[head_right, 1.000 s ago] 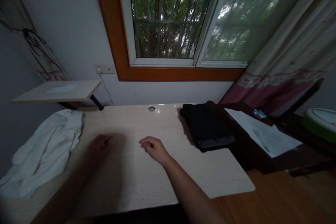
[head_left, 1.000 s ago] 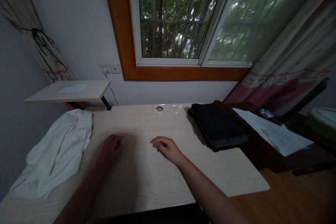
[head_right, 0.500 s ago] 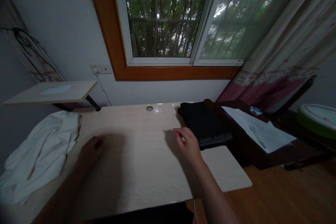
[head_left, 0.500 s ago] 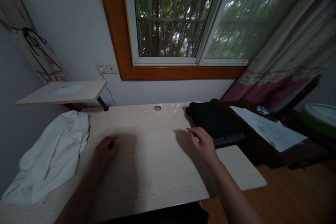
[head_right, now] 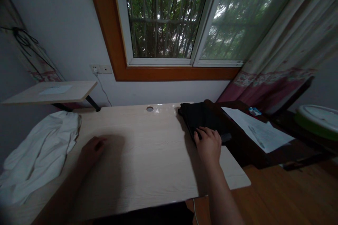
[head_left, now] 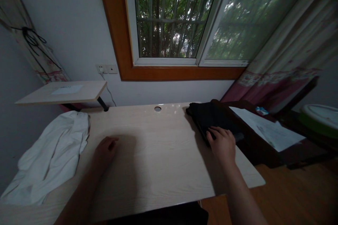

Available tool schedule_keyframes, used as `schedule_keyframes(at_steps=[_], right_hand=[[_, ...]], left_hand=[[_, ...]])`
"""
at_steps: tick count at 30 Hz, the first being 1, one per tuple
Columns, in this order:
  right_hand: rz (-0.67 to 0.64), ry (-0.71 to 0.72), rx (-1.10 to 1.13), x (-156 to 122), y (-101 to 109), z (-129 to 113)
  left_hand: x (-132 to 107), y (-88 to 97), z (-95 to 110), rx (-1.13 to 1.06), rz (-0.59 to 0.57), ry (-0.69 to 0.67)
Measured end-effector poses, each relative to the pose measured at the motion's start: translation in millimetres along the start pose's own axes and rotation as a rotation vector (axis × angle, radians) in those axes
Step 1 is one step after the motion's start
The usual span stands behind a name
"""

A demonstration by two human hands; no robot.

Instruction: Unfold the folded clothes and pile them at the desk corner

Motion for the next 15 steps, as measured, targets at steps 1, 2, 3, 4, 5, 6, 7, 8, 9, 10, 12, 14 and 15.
schedule_keyframes(at_steps=[1,2,3,4,5,6,7,8,9,10,12,14,15], right_hand=[[-0.003,-0.01,0.012,2.5,-0.3,-0.8],[-0.002,-0.021,0.025,5.2,-0.3,-1.8],[0.001,-0.035,0.043,7.8,0.1,-3.4],[0.005,-0.05,0.066,10.1,0.7,-6.1],[0.009,-0.065,0.098,11.9,1.6,-10.4],[0.01,-0.076,0.14,13.1,2.6,-16.4],[0.008,-0.079,0.196,13.8,3.7,-24.4],[0.0,-0.077,0.266,13.9,4.6,-34.3],[-0.011,-0.074,0.348,13.6,5.1,-45.8],[-0.024,-0.074,0.44,12.9,4.9,-58.6],[-0.051,-0.106,0.638,10.7,1.7,-85.9],[-0.076,-0.199,0.845,7.7,-6.0,-113.5],[-0.094,-0.274,0.958,5.9,-11.5,-127.0]], left_hand=[[0.2,0.0,0.3,0.001,-0.001,-0.009],[0.3,0.1,0.9,0.002,-0.002,-0.018],[0.4,0.4,1.7,0.002,-0.002,-0.026],[0.5,0.7,2.6,0.001,-0.001,-0.033],[0.5,1.1,3.5,0.0,0.0,-0.039],[0.5,1.3,4.2,0.001,0.0,-0.044],[0.4,1.4,4.7,0.001,-0.003,-0.046],[0.3,1.3,4.9,0.003,-0.006,-0.047],[0.2,1.0,4.7,0.004,-0.009,-0.049],[0.0,0.6,4.3,0.004,-0.011,-0.052],[-0.6,-0.7,2.9,0.004,-0.019,-0.063],[-1.5,-2.2,1.3,0.003,-0.034,-0.08],[-2.1,-2.8,0.6,0.004,-0.041,-0.087]])
Point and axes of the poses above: each hand's wrist, its own x-axis towards the middle knuckle, its own y-axis out of the back of the hand, z = x × y, the point moved 2 cm from there along x, towards the middle knuckle, and after that the axes turned 1 degree about -z, right-handed, at the moved point
